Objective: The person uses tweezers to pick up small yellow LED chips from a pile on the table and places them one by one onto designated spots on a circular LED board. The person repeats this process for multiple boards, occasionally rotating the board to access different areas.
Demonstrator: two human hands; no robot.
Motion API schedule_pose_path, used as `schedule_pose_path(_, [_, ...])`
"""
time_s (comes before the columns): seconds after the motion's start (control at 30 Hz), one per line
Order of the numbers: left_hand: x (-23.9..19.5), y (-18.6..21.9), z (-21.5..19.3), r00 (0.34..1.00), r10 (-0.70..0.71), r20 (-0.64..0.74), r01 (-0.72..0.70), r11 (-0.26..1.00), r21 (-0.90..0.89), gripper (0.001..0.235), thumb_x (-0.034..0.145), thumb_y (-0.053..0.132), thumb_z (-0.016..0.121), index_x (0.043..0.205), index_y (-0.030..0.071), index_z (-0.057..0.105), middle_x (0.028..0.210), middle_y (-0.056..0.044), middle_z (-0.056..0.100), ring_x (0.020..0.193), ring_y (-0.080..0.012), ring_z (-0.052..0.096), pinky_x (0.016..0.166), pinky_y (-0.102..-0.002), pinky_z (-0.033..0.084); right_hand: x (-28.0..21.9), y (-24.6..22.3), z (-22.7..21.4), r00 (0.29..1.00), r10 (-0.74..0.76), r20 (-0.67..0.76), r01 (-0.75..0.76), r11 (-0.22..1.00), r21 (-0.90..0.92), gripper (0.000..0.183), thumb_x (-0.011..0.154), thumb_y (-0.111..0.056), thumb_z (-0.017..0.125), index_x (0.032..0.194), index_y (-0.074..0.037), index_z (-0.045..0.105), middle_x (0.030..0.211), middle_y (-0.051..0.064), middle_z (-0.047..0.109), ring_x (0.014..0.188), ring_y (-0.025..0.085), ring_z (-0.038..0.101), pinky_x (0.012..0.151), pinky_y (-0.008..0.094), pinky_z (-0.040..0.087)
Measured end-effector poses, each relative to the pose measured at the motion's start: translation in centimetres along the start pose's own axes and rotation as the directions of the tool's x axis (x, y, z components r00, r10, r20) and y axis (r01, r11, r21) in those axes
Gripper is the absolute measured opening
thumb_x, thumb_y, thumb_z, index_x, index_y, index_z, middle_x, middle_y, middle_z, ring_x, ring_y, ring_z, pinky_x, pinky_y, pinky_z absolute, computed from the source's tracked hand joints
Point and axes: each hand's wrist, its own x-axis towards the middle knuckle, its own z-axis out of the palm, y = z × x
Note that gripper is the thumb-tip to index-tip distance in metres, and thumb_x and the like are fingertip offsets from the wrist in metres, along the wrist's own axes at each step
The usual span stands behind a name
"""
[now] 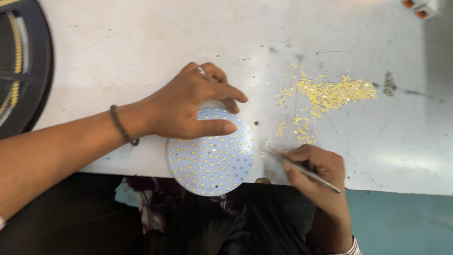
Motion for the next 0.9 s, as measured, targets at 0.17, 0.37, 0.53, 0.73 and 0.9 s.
schedule_pose_path(0.17, [0.0,0.0,0.1,1.0,-0.016,0.005,0.016,1.0,-0.023,0.06,0.093,0.06,0.062,0.13,0.013,0.069,0.107,0.004,0.08,0.119,-0.0254,0.058,0.11,-0.05,0.033,-0.8,1.6,-0.8,0.979,0.065,-0.192,-0.062,0.998,0.021,0.012,0.085,-0.005,0.077,0.094,0.002,0.072,0.078,0.003,0.071,0.066,0.003,0.057,0.06,0.018,0.044])
schedule_pose_path(0.37, [0.1,0.0,0.2,0.999,-0.033,0.02,0.034,0.999,-0.034,0.062,0.093,0.063,0.06,0.13,0.014,0.069,0.106,0.006,0.081,0.12,-0.0211,0.058,0.114,-0.049,0.033,-0.4,1.4,-0.6,0.984,0.016,-0.179,-0.026,0.998,-0.052,0.012,0.083,-0.003,0.077,0.092,0.002,0.073,0.075,0.003,0.071,0.061,0.002,0.057,0.057,0.018,0.043])
schedule_pose_path(0.53, [0.1,-0.1,0.2,0.999,-0.033,0.027,0.033,0.999,-0.017,0.065,0.092,0.065,0.058,0.131,0.014,0.069,0.107,0.006,0.081,0.122,-0.0212,0.056,0.111,-0.048,0.031,-0.1,1.0,-0.5,0.986,0.02,-0.167,-0.03,0.998,-0.053,0.014,0.083,-0.005,0.078,0.094,0.002,0.073,0.075,0.003,0.072,0.061,0.002,0.057,0.057,0.018,0.043])
schedule_pose_path(0.73, [0.0,-0.1,0.3,0.999,-0.036,0.027,0.037,0.999,-0.01,0.066,0.092,0.066,0.058,0.131,0.014,0.069,0.107,0.007,0.08,0.121,-0.0198,0.056,0.108,-0.045,0.033,0.1,0.8,-0.6,0.988,-0.012,-0.156,-0.002,0.996,-0.092,0.016,0.082,-0.007,0.08,0.094,0.001,0.073,0.076,0.003,0.073,0.059,0.002,0.058,0.055,0.018,0.043])
schedule_pose_path(0.9, [0.0,0.0,0.3,0.999,-0.037,0.033,0.038,0.999,-0.01,0.066,0.092,0.065,0.058,0.131,0.013,0.069,0.107,0.007,0.08,0.122,-0.0198,0.055,0.105,-0.044,0.033,-0.1,0.9,-0.6,0.987,0.001,-0.161,-0.018,0.995,-0.103,0.015,0.083,-0.007,0.08,0.093,0.001,0.073,0.074,0.003,0.072,0.058,0.002,0.058,0.055,0.018,0.043])
